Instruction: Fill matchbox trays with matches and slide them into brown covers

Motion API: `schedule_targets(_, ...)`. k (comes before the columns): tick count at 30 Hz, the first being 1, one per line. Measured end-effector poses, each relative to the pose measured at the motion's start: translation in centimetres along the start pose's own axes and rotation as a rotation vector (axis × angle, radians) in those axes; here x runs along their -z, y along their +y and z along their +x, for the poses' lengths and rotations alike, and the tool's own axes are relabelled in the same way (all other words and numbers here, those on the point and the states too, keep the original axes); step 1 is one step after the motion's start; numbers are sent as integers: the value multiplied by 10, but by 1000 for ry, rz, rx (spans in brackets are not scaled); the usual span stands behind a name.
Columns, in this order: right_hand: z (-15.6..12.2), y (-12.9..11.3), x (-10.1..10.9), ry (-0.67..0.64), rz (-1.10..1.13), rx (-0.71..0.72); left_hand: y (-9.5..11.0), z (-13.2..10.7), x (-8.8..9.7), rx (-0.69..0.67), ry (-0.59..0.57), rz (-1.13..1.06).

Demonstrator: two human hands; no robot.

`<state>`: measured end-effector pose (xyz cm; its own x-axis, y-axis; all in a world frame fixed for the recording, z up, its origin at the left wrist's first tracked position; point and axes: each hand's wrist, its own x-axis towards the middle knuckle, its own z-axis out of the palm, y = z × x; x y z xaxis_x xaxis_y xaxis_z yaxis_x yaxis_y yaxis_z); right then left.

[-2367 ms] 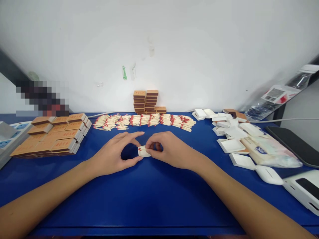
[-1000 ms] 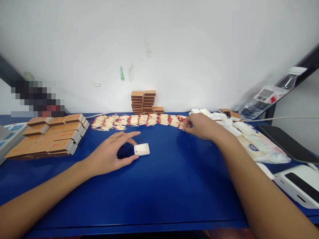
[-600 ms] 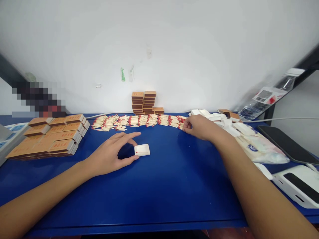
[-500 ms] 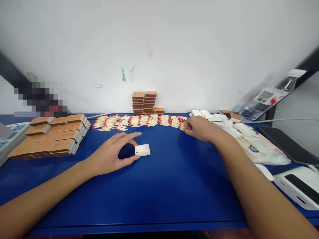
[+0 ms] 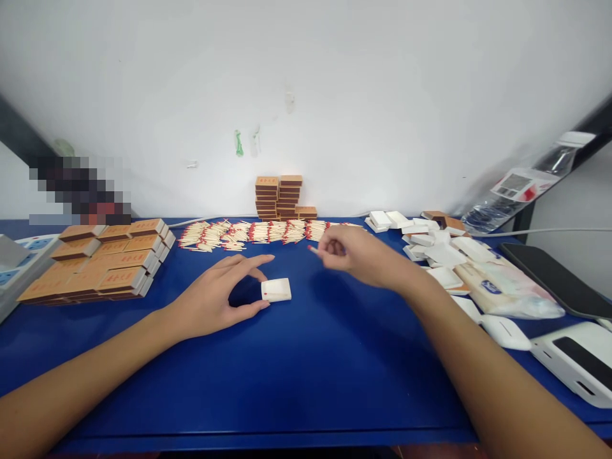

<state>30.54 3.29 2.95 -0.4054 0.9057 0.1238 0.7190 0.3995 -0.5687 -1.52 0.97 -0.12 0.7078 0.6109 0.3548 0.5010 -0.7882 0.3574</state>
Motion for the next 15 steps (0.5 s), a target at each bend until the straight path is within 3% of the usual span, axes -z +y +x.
schedule_targets(5, -4, -43, -40, -63, 13, 201, 0, 0, -2, -42, 36, -15)
schedule_targets(11, -9, -49, -56, -79, -194, 278, 1, 1, 0, -138, 77, 40)
schedule_targets(15, -9, -51, -59, 14, -444, 333, 2, 2, 0, -176, 116, 76)
